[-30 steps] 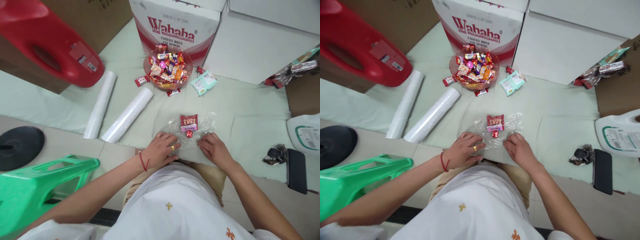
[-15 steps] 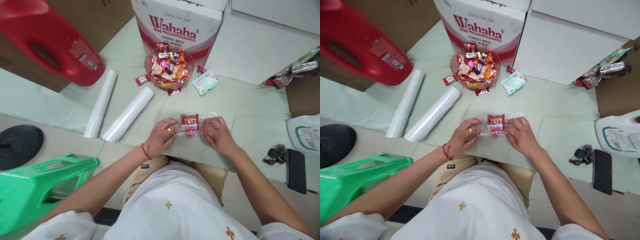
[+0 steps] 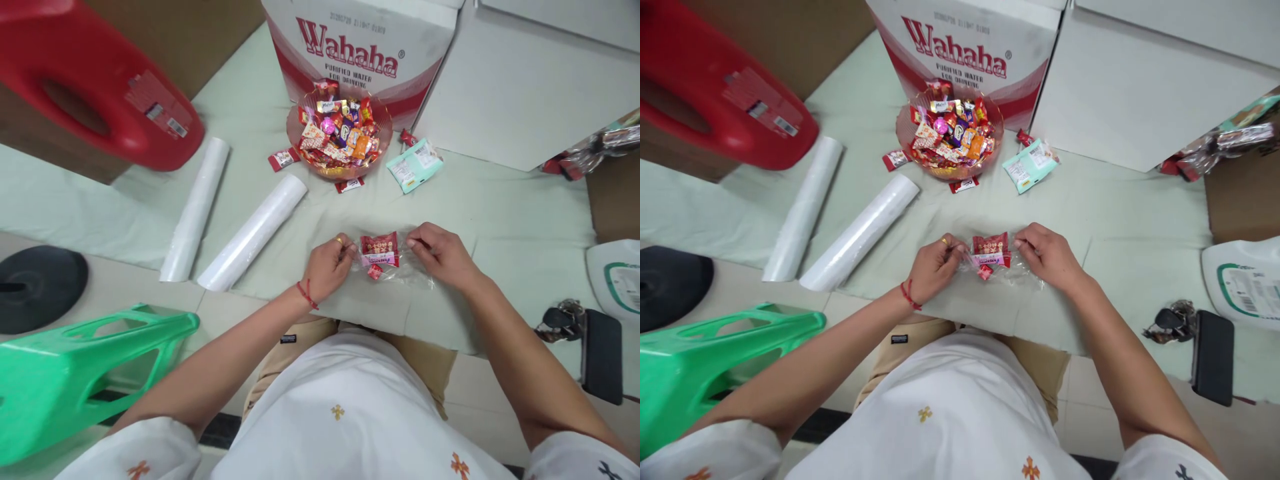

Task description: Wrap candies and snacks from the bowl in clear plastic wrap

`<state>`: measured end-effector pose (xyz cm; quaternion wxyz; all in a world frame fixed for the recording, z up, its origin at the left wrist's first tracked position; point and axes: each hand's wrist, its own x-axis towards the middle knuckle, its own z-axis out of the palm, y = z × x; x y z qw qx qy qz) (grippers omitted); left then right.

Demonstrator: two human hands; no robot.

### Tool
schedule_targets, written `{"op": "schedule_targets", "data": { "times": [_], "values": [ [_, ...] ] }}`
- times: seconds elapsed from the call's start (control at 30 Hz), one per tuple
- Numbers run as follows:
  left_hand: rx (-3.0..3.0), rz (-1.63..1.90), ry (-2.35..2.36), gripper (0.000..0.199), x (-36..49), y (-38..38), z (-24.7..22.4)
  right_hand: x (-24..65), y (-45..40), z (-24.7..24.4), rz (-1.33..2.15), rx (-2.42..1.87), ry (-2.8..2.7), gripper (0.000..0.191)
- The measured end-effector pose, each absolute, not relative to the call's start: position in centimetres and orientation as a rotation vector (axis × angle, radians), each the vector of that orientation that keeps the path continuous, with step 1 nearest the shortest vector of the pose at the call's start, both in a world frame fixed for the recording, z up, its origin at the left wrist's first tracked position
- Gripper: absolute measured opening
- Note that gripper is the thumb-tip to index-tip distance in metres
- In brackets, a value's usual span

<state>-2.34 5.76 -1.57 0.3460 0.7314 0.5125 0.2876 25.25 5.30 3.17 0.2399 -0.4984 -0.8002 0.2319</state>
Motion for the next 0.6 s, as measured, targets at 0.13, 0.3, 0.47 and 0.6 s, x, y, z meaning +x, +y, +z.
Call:
{"op": "schedule_targets", "data": {
  "times": [0.13, 0.3, 0.47, 0.6],
  "values": [
    [1.878, 0.749, 1.352, 0.024, -2.2, 5.8, -1.7, 24.6, 2.7, 4.4, 0.478, -1.215, -2.401, 0.043],
    [1.807, 0.849, 1.197, 0.019, -2.7, 5.4, -1.5, 24.2, -0.2, 3.2, 0.146, -1.314, -2.501, 0.017],
    [2.006, 1.022, 1.094, 0.023, -4.5, 4.5, -0.4, 24.7, -0.2, 2.8, 0.231, -1.274, -2.371, 0.010],
    [2.155, 1.037, 1.087, 0.034, -4.6, 4.4, 0.8, 24.3, -0.1, 3.2, 0.311, -1.264, -2.373, 0.008]
  ]
}}
